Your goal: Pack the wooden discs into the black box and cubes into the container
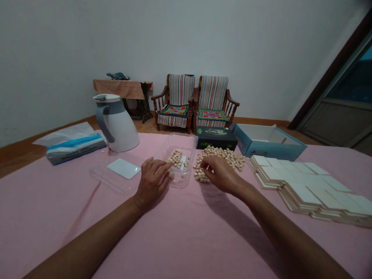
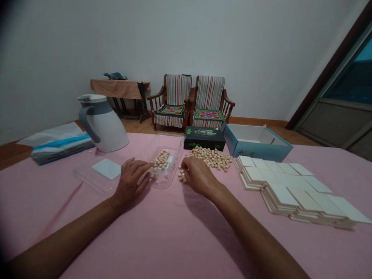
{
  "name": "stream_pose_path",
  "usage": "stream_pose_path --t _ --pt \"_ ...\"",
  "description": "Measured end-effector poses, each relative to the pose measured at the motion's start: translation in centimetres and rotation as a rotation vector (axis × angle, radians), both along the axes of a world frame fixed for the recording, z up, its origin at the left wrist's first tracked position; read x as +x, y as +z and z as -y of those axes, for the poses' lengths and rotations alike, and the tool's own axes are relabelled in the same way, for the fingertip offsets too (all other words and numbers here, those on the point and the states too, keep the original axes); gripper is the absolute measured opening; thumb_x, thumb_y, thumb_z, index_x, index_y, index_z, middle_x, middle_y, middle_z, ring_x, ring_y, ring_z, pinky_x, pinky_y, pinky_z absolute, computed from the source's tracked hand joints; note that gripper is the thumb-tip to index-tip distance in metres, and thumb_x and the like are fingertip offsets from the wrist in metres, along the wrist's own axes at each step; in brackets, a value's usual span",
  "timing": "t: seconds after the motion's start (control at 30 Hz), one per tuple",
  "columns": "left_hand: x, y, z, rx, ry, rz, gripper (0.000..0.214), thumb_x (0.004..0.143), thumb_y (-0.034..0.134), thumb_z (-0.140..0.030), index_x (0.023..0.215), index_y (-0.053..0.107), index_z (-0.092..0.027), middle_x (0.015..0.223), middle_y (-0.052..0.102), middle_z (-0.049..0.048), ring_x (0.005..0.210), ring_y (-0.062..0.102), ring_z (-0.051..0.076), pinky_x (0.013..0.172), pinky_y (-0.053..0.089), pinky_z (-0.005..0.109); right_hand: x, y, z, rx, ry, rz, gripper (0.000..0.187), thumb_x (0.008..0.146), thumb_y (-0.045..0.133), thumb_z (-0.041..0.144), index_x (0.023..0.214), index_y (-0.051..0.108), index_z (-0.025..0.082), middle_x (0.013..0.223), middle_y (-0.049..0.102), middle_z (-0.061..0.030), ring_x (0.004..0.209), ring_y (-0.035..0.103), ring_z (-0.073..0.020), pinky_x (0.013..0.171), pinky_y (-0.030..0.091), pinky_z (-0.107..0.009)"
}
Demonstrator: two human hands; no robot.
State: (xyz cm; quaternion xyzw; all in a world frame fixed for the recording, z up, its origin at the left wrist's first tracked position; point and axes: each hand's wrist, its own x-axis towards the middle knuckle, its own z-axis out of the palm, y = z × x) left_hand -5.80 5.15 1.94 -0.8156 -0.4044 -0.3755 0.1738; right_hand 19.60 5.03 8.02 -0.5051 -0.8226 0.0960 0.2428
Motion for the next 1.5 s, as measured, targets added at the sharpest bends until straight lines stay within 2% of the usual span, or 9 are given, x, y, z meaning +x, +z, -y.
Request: stream_pose_path --t 0.23,0.37,0.57,0.73,0.87,0.93,1.07,1.27,1.5 --pt "-0.1 -0.2 -0.1 -0.003 0.005 -0.005 0.029 0.087 0.053 -0.019 0.115 0.06 -0.02 0.102 0.064 0.0065 0.1 0.055 0.021 0.105 0.033 0.048 -0.8 -3.4 0.4 -0.127 -0.076 0.332 0.018 0.085 0.047 0.013 0.093 0.063 0.016 0.097 0.062 -0.0102 0.087 0.056 -0.0191 0.065 0.033 -0.027" --pt "0.0 -0.1 0.0 -0.002 0.004 -0.004 0.029 0.087 0.052 -0.018 0.115 0.059 -0.02 0.102 0.064 0.0064 0.1 0.055 0.021 0.105 0.032 0.048 -1.5 -3.5 0.6 -0.106 -0.086 0.373 0.018 0.086 0.047 0.015 0.096 0.061 0.016 0.103 0.061 -0.0113 0.094 0.055 -0.0207 0.069 0.035 -0.028" --pt "0.0 -0.1 -0.1 0.0 0.004 -0.011 0.029 0.087 0.052 -0.018 0.115 0.059 -0.02 0.102 0.063 0.0061 0.1 0.054 0.02 0.105 0.032 0.048 -1.4 -3.6 0.8 -0.054 0.019 0.377 0.019 0.088 0.044 0.018 0.083 0.062 0.015 0.088 0.064 -0.0105 0.087 0.056 -0.0209 0.07 0.036 -0.03" --pt "-0.1 -0.1 0.0 0.003 -0.002 -0.004 0.029 0.087 0.051 -0.018 0.116 0.058 -0.02 0.102 0.063 0.0064 0.1 0.054 0.02 0.105 0.032 0.048 -0.8 -2.1 0.0 -0.002 -0.015 0.005 0.009 0.075 0.054 0.009 0.078 0.057 0.017 0.08 0.062 -0.0053 0.074 0.056 -0.0162 0.065 0.038 -0.027" --pt "0.0 0.0 0.1 -0.02 0.006 -0.002 0.03 0.087 0.05 -0.018 0.116 0.058 -0.021 0.102 0.063 0.0063 0.101 0.055 0.02 0.105 0.032 0.049 -1.1 0.2 -0.1 -0.051 0.127 -0.568 0.018 0.081 0.053 0.014 0.098 0.056 0.018 0.093 0.065 -0.0048 0.08 0.062 -0.0136 0.072 0.045 -0.026" --pt "0.0 0.0 0.1 -0.023 0.011 0.002 0.031 0.087 0.05 -0.018 0.116 0.059 -0.021 0.102 0.063 0.0062 0.101 0.055 0.021 0.105 0.032 0.049 -1.2 0.6 0.0 -0.04 0.143 -0.642 0.02 0.082 0.053 0.015 0.101 0.056 0.018 0.097 0.066 -0.0046 0.082 0.063 -0.013 0.074 0.046 -0.026" --pt "0.0 -0.1 0.1 -0.018 0.007 -0.001 0.031 0.086 0.051 -0.018 0.116 0.059 -0.021 0.102 0.063 0.0064 0.1 0.055 0.021 0.105 0.032 0.048 -0.9 -0.6 0.0 0.03 0.034 -0.298 0.015 0.078 0.053 0.007 0.086 0.062 0.017 0.083 0.065 -0.0027 0.073 0.058 -0.0127 0.07 0.042 -0.025" --pt "0.0 0.1 0.2 -0.017 0.013 -0.002 0.029 0.087 0.051 -0.018 0.115 0.059 -0.02 0.101 0.063 0.0068 0.101 0.055 0.021 0.105 0.032 0.048 -2.0 -4.3 0.2 0.013 0.079 0.217 0.017 0.083 0.049 0.01 0.08 0.065 0.016 0.087 0.065 -0.0082 0.088 0.055 -0.0185 0.075 0.037 -0.028" --pt "0.0 0.0 0.1 -0.018 0.008 -0.002 0.029 0.087 0.051 -0.017 0.114 0.059 -0.02 0.102 0.063 0.0064 0.1 0.055 0.021 0.105 0.032 0.048 -2.3 -4.1 0.4 0.005 0.008 0.287 0.017 0.084 0.047 0.012 0.08 0.063 0.015 0.087 0.063 -0.0096 0.086 0.053 -0.0196 0.076 0.037 -0.029"
